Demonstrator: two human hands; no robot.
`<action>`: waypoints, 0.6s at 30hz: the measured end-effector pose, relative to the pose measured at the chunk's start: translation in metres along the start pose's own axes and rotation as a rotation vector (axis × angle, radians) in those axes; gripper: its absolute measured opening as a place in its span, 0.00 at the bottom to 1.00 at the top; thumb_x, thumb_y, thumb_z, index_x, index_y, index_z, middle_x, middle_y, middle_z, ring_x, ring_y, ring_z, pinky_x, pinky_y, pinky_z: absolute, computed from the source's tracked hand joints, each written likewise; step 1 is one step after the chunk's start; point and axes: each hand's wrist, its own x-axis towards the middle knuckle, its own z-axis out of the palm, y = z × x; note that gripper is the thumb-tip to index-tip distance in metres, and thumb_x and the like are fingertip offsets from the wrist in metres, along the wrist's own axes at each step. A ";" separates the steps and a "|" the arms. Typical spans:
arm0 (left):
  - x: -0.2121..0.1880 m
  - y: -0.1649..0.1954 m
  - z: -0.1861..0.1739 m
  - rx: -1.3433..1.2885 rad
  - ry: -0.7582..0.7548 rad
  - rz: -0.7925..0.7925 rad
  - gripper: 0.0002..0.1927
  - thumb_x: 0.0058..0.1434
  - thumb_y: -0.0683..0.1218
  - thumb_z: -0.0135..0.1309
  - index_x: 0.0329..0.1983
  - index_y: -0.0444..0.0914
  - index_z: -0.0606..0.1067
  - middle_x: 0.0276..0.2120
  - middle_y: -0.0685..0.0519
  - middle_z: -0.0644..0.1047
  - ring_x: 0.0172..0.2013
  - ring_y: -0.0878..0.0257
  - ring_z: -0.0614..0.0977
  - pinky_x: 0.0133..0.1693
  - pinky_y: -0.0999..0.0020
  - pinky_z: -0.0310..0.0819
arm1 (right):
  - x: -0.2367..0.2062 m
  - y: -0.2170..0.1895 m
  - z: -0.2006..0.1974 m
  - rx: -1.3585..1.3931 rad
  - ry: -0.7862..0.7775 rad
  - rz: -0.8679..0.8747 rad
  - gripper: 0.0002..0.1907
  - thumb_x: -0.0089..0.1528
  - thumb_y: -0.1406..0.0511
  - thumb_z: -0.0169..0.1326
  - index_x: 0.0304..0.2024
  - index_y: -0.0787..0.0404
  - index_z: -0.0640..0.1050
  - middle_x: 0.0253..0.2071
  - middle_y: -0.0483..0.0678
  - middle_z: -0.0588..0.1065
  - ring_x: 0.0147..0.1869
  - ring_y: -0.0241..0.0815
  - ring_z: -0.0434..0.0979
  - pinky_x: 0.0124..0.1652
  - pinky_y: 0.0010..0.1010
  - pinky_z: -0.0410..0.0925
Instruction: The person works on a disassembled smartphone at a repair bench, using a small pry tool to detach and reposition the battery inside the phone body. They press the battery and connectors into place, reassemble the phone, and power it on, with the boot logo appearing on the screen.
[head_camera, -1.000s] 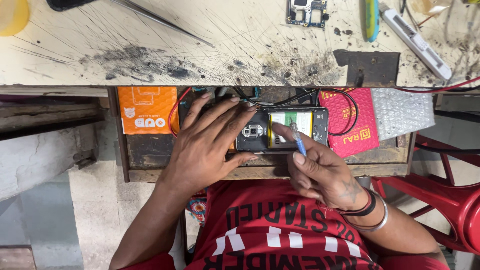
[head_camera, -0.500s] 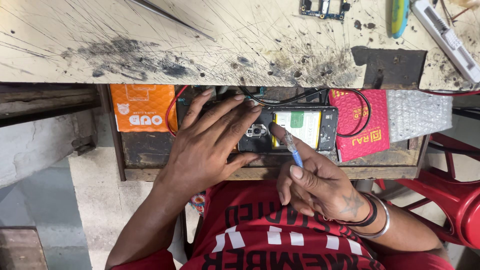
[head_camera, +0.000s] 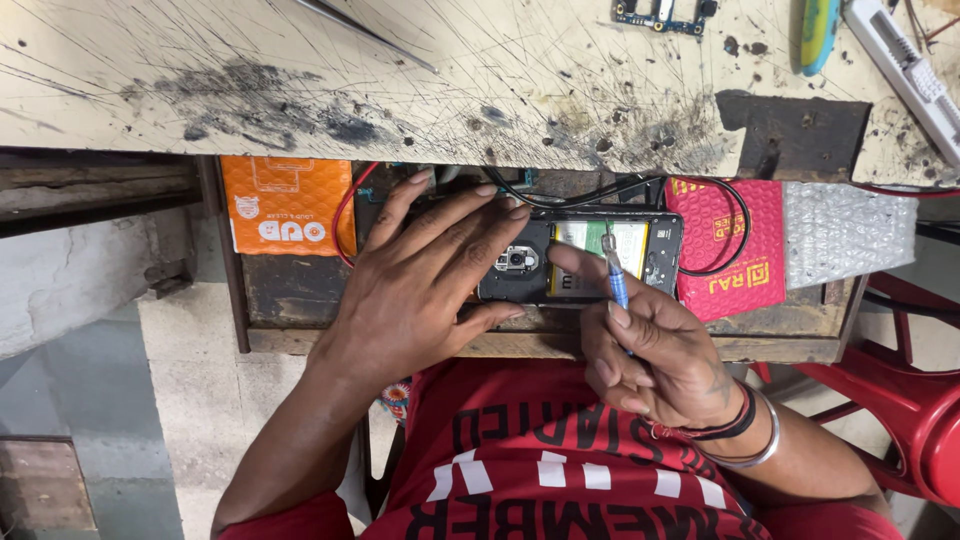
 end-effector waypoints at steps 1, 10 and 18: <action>0.000 0.000 0.000 0.001 0.001 -0.002 0.44 0.55 0.64 0.64 0.70 0.39 0.68 0.61 0.51 0.77 0.67 0.58 0.70 0.71 0.46 0.49 | 0.001 0.000 -0.001 0.015 -0.007 0.002 0.34 0.74 0.64 0.42 0.78 0.69 0.49 0.28 0.48 0.69 0.21 0.29 0.56 0.20 0.21 0.58; 0.000 -0.002 0.001 -0.012 0.005 -0.003 0.43 0.56 0.64 0.65 0.69 0.39 0.68 0.61 0.49 0.77 0.67 0.57 0.71 0.71 0.47 0.50 | 0.004 0.004 -0.004 0.036 -0.001 -0.004 0.32 0.74 0.64 0.42 0.78 0.68 0.51 0.28 0.48 0.69 0.20 0.29 0.56 0.20 0.21 0.57; -0.001 -0.004 0.004 -0.044 0.012 0.004 0.43 0.57 0.63 0.64 0.70 0.38 0.67 0.62 0.49 0.77 0.66 0.55 0.73 0.72 0.49 0.51 | 0.005 0.005 -0.004 0.021 0.008 -0.003 0.32 0.74 0.64 0.42 0.77 0.67 0.52 0.28 0.47 0.69 0.20 0.29 0.56 0.20 0.21 0.57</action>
